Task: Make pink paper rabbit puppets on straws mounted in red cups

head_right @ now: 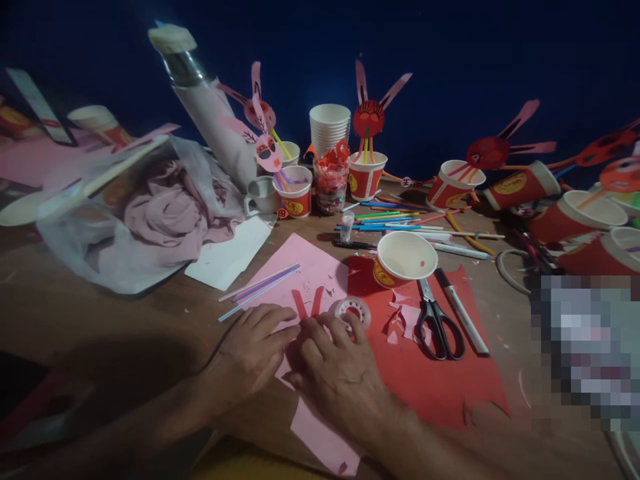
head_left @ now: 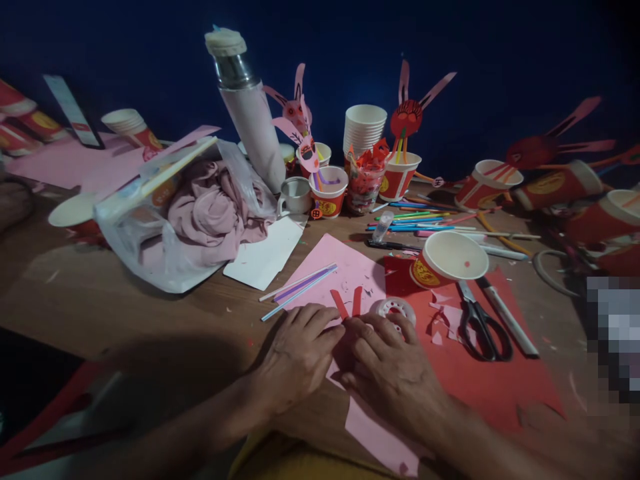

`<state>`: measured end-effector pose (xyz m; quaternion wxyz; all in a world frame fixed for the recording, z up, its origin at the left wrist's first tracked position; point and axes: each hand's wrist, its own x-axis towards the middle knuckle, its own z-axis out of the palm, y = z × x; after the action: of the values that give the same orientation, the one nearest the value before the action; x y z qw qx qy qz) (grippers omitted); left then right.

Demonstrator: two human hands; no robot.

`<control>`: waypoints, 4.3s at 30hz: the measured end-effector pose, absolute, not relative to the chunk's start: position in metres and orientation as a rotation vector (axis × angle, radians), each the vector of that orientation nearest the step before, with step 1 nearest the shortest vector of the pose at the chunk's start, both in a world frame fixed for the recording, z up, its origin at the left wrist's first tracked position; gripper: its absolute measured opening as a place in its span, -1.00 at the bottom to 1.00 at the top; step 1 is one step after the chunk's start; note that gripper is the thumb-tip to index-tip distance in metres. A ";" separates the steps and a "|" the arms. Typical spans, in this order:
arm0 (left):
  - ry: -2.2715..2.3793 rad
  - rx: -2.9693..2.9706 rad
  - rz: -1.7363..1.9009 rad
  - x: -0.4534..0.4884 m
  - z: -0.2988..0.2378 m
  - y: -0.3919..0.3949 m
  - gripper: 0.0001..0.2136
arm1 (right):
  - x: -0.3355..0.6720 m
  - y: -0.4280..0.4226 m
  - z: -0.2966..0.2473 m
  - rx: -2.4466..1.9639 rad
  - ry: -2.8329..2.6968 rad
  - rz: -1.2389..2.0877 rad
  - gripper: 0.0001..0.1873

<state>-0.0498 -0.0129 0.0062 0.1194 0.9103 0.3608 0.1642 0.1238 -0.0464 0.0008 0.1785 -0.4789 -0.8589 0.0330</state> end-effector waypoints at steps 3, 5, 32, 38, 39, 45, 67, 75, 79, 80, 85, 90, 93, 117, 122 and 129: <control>1.065 2.654 0.456 -0.049 0.007 -0.014 -0.72 | 0.124 -0.047 0.000 -1.352 -2.414 0.088 -0.72; 1.081 2.645 0.424 -0.048 0.007 -0.014 -0.73 | 0.124 -0.047 0.001 -1.344 -2.411 0.096 -0.74; 1.093 2.744 0.510 -0.048 0.006 -0.019 -0.79 | 0.127 -0.047 -0.004 -1.328 -2.395 0.084 -0.76; 1.117 2.721 0.502 -0.046 0.008 -0.019 -0.79 | 0.127 -0.047 -0.004 -1.334 -2.393 0.099 -0.78; 1.117 2.717 0.504 -0.047 0.008 -0.020 -0.79 | 0.127 -0.047 -0.004 -1.336 -2.391 0.101 -0.78; 1.122 2.706 0.501 -0.046 0.008 -0.020 -0.79 | 0.126 -0.048 -0.002 -1.334 -2.397 0.089 -0.77; 1.119 2.745 0.509 -0.047 0.006 -0.019 -0.80 | 0.128 -0.049 -0.007 -1.341 -2.415 0.096 -0.75; 1.127 2.741 0.513 -0.046 0.006 -0.019 -0.81 | 0.129 -0.049 -0.007 -1.322 -2.417 0.069 -0.76; 1.121 2.751 0.505 -0.047 0.006 -0.019 -0.81 | 0.129 -0.049 -0.006 -1.323 -2.428 0.074 -0.75; 1.116 2.752 0.514 -0.047 0.006 -0.019 -0.81 | 0.129 -0.049 -0.006 -1.324 -2.427 0.073 -0.75; 1.117 2.745 0.535 -0.047 0.004 -0.019 -0.81 | 0.129 -0.049 -0.007 -1.316 -2.420 0.047 -0.74; 1.116 2.732 0.540 -0.047 0.005 -0.020 -0.81 | 0.129 -0.049 -0.008 -1.312 -2.408 0.070 -0.75; 1.121 2.737 0.535 -0.047 0.005 -0.020 -0.81 | 0.129 -0.050 -0.007 -1.321 -2.410 0.083 -0.75; 1.132 2.689 0.562 -0.046 0.004 -0.021 -0.81 | 0.133 -0.076 0.008 -0.983 -2.346 0.155 -0.99; 1.091 2.700 0.670 -0.048 -0.002 -0.019 -0.79 | 0.136 -0.076 0.016 -1.053 -2.349 0.115 -0.91; 1.000 2.729 0.853 -0.052 -0.004 -0.020 -0.76 | 0.159 -0.074 0.017 -1.202 -2.300 0.051 -0.83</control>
<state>-0.0523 -0.0204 -0.0041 0.0563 0.8995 0.3296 0.2811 0.1593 -0.0737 0.0168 0.2698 -0.4460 -0.8532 0.0189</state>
